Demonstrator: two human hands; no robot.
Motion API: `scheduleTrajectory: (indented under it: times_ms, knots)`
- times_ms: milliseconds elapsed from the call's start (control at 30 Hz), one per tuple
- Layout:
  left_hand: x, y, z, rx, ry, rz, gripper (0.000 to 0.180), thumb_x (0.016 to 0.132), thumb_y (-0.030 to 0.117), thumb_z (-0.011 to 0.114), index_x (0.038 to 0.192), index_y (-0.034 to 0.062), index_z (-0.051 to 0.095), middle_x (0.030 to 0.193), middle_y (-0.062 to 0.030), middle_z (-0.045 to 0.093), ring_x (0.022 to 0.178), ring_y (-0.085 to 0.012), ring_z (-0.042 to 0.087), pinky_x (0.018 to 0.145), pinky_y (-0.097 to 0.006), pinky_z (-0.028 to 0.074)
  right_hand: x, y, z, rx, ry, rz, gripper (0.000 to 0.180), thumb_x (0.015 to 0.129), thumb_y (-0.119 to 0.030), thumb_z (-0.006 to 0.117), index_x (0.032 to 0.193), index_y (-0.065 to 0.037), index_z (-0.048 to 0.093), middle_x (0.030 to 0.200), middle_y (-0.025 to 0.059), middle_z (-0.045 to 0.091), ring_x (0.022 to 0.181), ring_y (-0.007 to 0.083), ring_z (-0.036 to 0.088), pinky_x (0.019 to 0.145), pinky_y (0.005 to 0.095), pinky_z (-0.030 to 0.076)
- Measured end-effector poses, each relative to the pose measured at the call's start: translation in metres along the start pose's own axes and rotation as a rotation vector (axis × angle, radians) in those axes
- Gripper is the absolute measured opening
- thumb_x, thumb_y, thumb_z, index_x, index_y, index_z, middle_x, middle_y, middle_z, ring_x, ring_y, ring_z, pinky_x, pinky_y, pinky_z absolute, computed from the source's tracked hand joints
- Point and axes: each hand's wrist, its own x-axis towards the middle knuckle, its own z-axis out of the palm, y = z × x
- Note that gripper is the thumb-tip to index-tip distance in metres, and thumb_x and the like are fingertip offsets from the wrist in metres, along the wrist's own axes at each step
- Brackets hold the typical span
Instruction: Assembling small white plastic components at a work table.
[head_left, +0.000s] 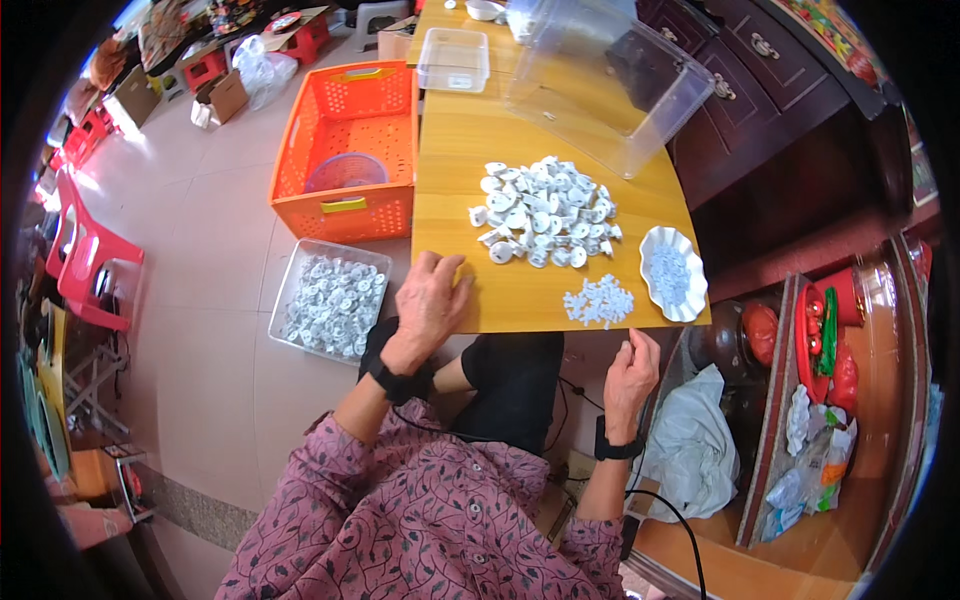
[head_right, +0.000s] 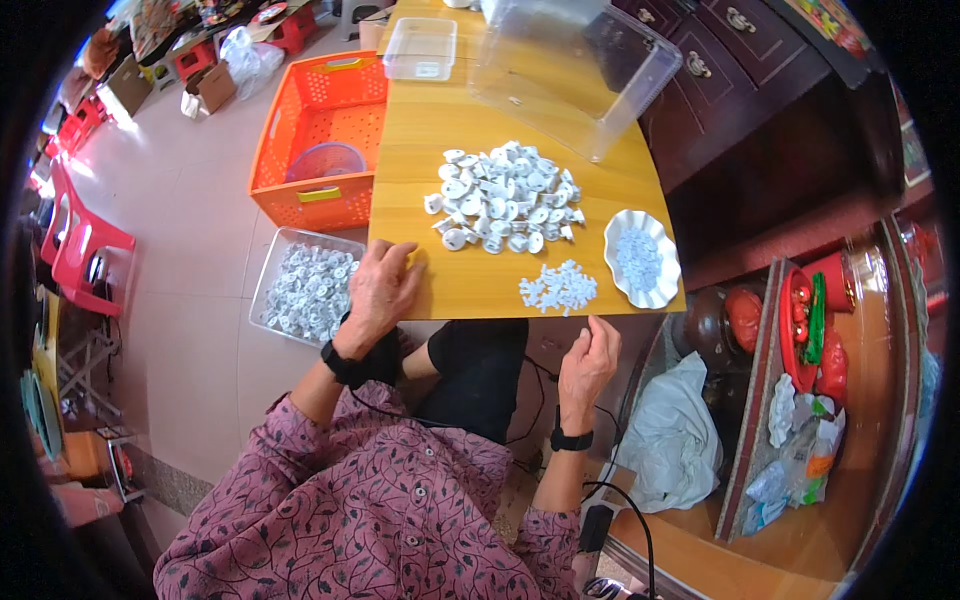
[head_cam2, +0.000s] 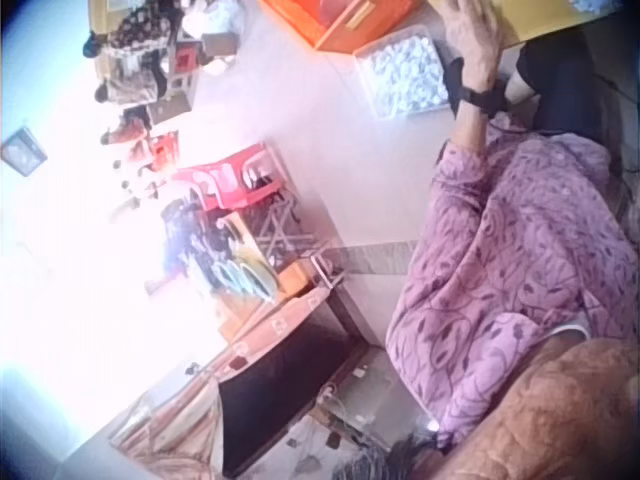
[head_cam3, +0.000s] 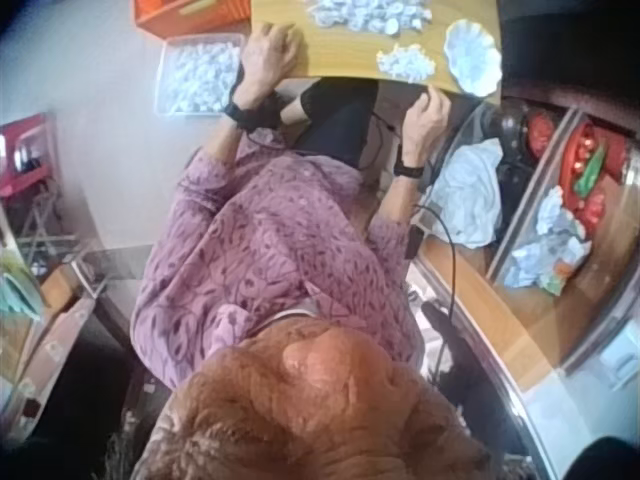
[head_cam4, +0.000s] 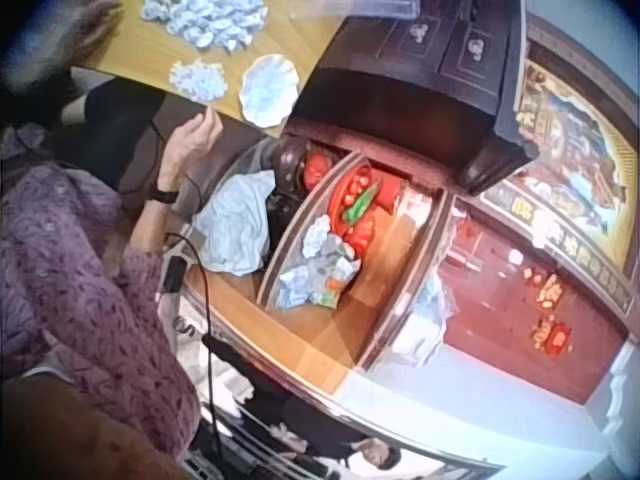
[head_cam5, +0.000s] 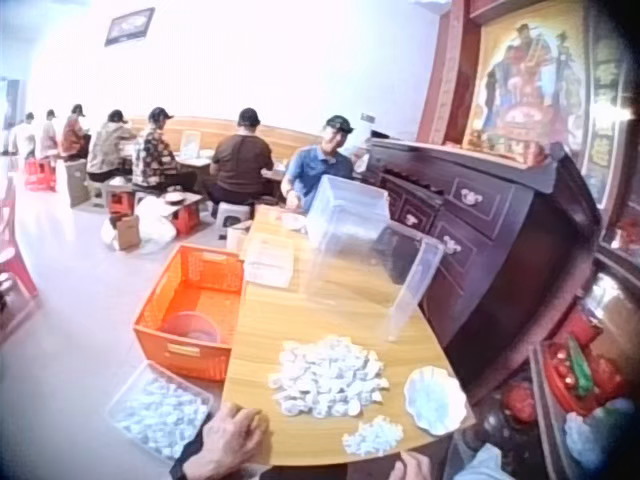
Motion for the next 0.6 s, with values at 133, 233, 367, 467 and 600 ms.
scheduleTrajectory:
  times_ms: [133, 233, 367, 467, 600]
  knots:
    - [0.01, 0.01, 0.012, -0.099, 0.008, 0.092, 0.043, 0.085, 0.011, 0.071, 0.126, 0.0073, 0.061, 0.107, -0.0187, 0.059, 0.092, -0.0366, 0.063, 0.075, -0.043, 0.053, -0.016, -0.022, 0.007, 0.038, 0.004, -0.024, 0.023, 0.088, 0.004, 0.062, 0.11, 0.002, 0.067, 0.109, 0.0175, 0.066, 0.1, 0.0349, 0.064, 0.087, 0.0416, 0.053]
    - [0.022, 0.026, 0.037, -0.077, 0.035, 0.107, 0.048, 0.084, 0.01, 0.071, 0.13, 0.0109, 0.056, 0.107, -0.0192, 0.057, 0.093, -0.0365, 0.062, 0.074, -0.043, 0.054, -0.03, -0.033, 0.006, 0.055, -0.012, 0.036, 0.022, 0.088, 0.004, 0.062, 0.109, 0.001, 0.067, 0.108, 0.0162, 0.066, 0.098, 0.0341, 0.066, 0.085, 0.0407, 0.054]
    - [0.029, 0.023, 0.053, -0.004, 0.045, 0.094, 0.031, 0.086, 0.012, 0.068, 0.117, 0.0115, 0.062, 0.102, -0.0165, 0.056, 0.09, -0.0349, 0.062, 0.069, -0.044, 0.054, -0.046, -0.051, 0.014, 0.109, -0.087, 0.053, 0.02, 0.089, 0.003, 0.061, 0.108, 0.001, 0.068, 0.108, 0.0164, 0.066, 0.098, 0.0343, 0.066, 0.085, 0.0409, 0.053]
    - [0.029, 0.017, 0.062, 0.029, 0.058, 0.116, 0.019, 0.085, 0.012, 0.068, 0.104, 0.0089, 0.064, 0.098, -0.0145, 0.055, 0.086, -0.0337, 0.062, 0.067, -0.043, 0.053, -0.056, -0.055, 0.017, 0.109, -0.113, 0.035, 0.018, 0.09, 0.002, 0.061, 0.107, 0.001, 0.068, 0.107, 0.0166, 0.067, 0.098, 0.0347, 0.066, 0.086, 0.0411, 0.053]
    - [0.024, 0.01, 0.075, -0.031, 0.119, 0.142, 0.013, 0.084, 0.012, 0.068, 0.095, 0.0073, 0.063, 0.096, -0.013, 0.056, 0.083, -0.0331, 0.062, 0.066, -0.043, 0.053, -0.062, -0.063, 0.018, 0.11, -0.13, 0.046, 0.018, 0.09, 0.001, 0.06, 0.106, 0.0, 0.068, 0.107, 0.0164, 0.067, 0.099, 0.0353, 0.065, 0.087, 0.0415, 0.053]
